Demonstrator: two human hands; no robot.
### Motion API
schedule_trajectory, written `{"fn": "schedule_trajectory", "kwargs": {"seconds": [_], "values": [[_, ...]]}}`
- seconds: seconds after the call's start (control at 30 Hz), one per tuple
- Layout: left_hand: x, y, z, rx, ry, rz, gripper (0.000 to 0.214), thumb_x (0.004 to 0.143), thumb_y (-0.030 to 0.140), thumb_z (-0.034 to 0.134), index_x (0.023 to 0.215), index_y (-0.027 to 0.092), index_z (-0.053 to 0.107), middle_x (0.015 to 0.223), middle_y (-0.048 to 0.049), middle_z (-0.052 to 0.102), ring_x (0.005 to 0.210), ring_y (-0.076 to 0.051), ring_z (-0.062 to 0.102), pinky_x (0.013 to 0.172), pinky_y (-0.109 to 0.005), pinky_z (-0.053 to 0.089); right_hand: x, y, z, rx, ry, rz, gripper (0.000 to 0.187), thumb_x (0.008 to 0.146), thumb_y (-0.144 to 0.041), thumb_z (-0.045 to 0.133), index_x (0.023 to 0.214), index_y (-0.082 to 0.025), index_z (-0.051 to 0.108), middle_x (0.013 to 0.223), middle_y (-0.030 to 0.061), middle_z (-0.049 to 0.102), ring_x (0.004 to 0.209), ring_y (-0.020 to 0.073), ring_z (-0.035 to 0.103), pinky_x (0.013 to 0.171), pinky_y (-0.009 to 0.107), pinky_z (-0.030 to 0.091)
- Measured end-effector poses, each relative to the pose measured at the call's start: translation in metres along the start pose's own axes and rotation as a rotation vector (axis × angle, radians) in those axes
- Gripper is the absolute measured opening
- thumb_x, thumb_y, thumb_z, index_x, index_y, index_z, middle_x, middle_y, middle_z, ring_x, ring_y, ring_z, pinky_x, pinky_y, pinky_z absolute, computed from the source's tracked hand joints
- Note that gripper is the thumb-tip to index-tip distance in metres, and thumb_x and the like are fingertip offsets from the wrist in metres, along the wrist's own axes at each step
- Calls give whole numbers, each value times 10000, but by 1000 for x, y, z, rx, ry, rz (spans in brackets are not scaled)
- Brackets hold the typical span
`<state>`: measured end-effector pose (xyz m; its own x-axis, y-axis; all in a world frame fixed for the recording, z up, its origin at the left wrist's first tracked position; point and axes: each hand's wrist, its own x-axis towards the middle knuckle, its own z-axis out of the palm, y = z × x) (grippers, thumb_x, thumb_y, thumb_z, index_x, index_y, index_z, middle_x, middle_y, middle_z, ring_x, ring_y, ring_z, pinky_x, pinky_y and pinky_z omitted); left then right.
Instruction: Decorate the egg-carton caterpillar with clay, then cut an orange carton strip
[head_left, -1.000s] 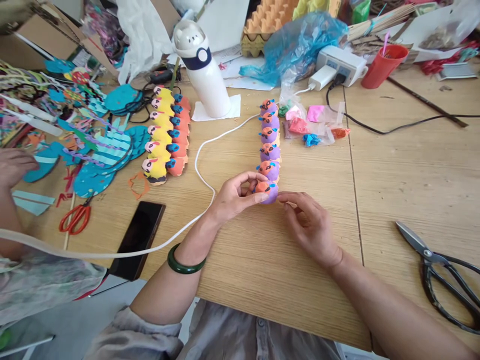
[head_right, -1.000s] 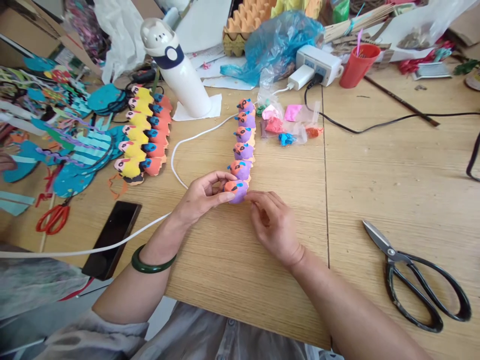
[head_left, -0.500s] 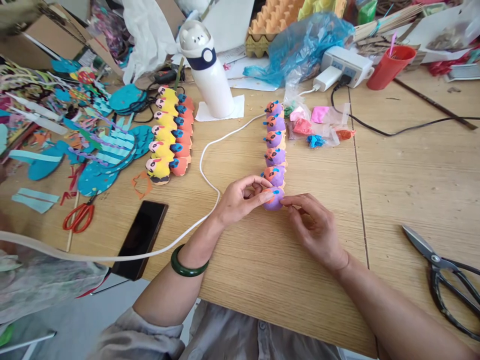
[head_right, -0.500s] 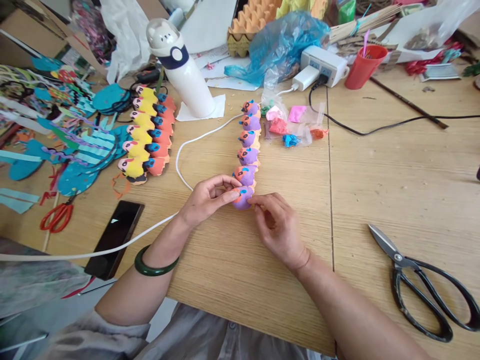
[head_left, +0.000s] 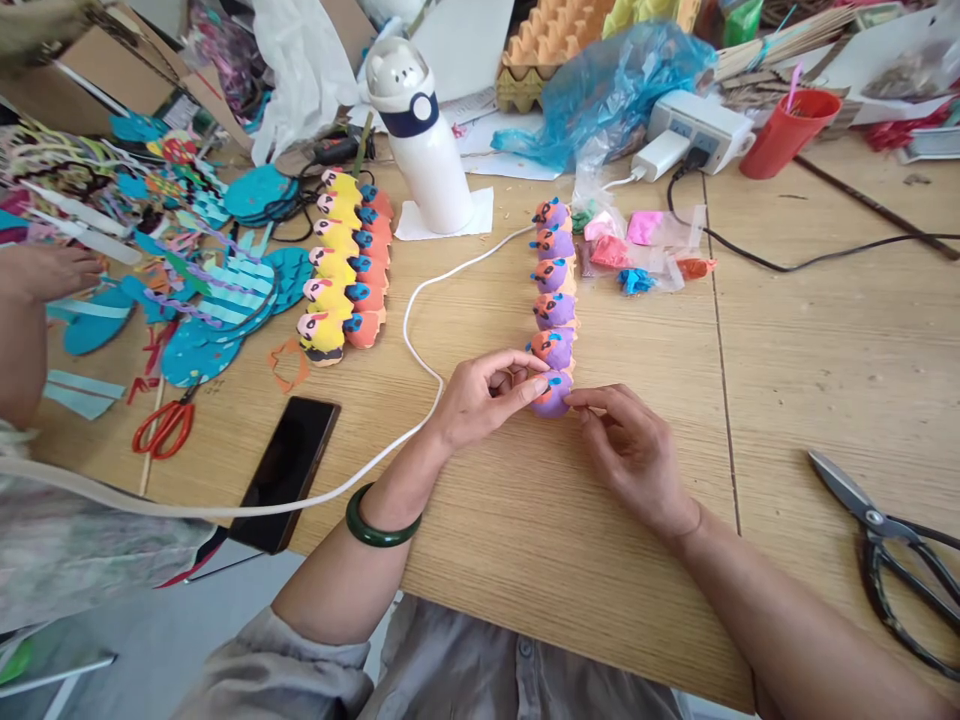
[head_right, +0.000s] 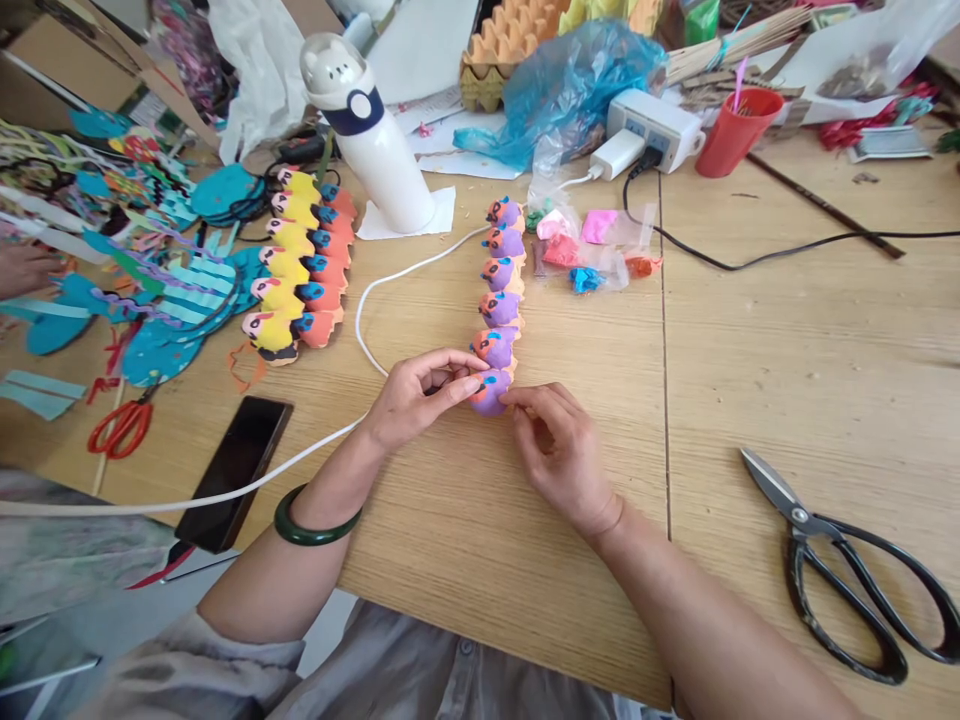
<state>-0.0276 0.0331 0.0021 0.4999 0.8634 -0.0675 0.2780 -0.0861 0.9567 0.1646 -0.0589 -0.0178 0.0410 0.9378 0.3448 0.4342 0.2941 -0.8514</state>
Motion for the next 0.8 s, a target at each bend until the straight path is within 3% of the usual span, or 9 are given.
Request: {"fn": "schedule_trajectory", "kwargs": {"seconds": [0.2, 0.3, 0.4, 0.5, 0.6, 0.7, 0.8], "values": [[2, 0, 0, -95, -5, -27, 370, 882, 487, 728, 1043, 155, 758, 981, -79, 786, 857, -172, 726, 754, -248, 545, 0, 1, 1, -12, 11, 20, 191, 974, -135, 548, 1055, -209, 705, 981, 76, 725, 840, 183, 688, 631, 302, 543], [1, 3, 0, -98, 17, -22, 364, 875, 484, 738, 1026, 154, 767, 976, -78, 787, 857, -168, 714, 744, -246, 533, 0, 3, 1, -56, 25, -4, 223, 956, -97, 540, 1035, -215, 713, 971, 72, 735, 849, 192, 683, 656, 320, 556], [0, 6, 2, -147, 100, -25, 342, 867, 484, 752, 979, 163, 783, 902, -52, 761, 754, -121, 652, 656, -219, 484, 2, 4, 2, -103, 22, -71, 280, 928, -43, 520, 999, -229, 716, 1007, 62, 762, 926, 213, 685, 790, 389, 583], [-2, 11, 6, -365, 163, -71, 349, 846, 516, 761, 906, 174, 788, 714, 7, 634, 533, -53, 445, 476, -205, 336, 2, 4, 1, -108, 56, -84, 310, 923, -24, 489, 991, -231, 710, 1045, 66, 756, 960, 214, 690, 817, 402, 583], [-5, 23, 11, -745, 162, -166, 371, 839, 542, 739, 868, 173, 774, 652, 37, 507, 475, -35, 313, 420, -200, 274, 2, 2, 0, -128, 127, -111, 315, 941, -28, 479, 1045, -230, 698, 1022, 72, 739, 935, 207, 686, 769, 379, 576], [-10, 36, 17, -1056, 120, -239, 334, 900, 494, 678, 891, 173, 766, 740, 3, 576, 586, -48, 488, 526, -170, 436, 1, -1, -1, -190, 182, -204, 336, 942, -33, 511, 1148, -245, 671, 1050, 79, 728, 934, 215, 678, 734, 375, 570], [-16, 43, 24, -1146, 99, -272, 336, 956, 482, 613, 959, 182, 764, 876, -36, 686, 801, -97, 650, 747, -207, 565, 0, -7, -3, -276, 226, -341, 403, 917, -25, 551, 1244, -247, 630, 1077, 92, 717, 952, 228, 677, 752, 393, 566]]}}
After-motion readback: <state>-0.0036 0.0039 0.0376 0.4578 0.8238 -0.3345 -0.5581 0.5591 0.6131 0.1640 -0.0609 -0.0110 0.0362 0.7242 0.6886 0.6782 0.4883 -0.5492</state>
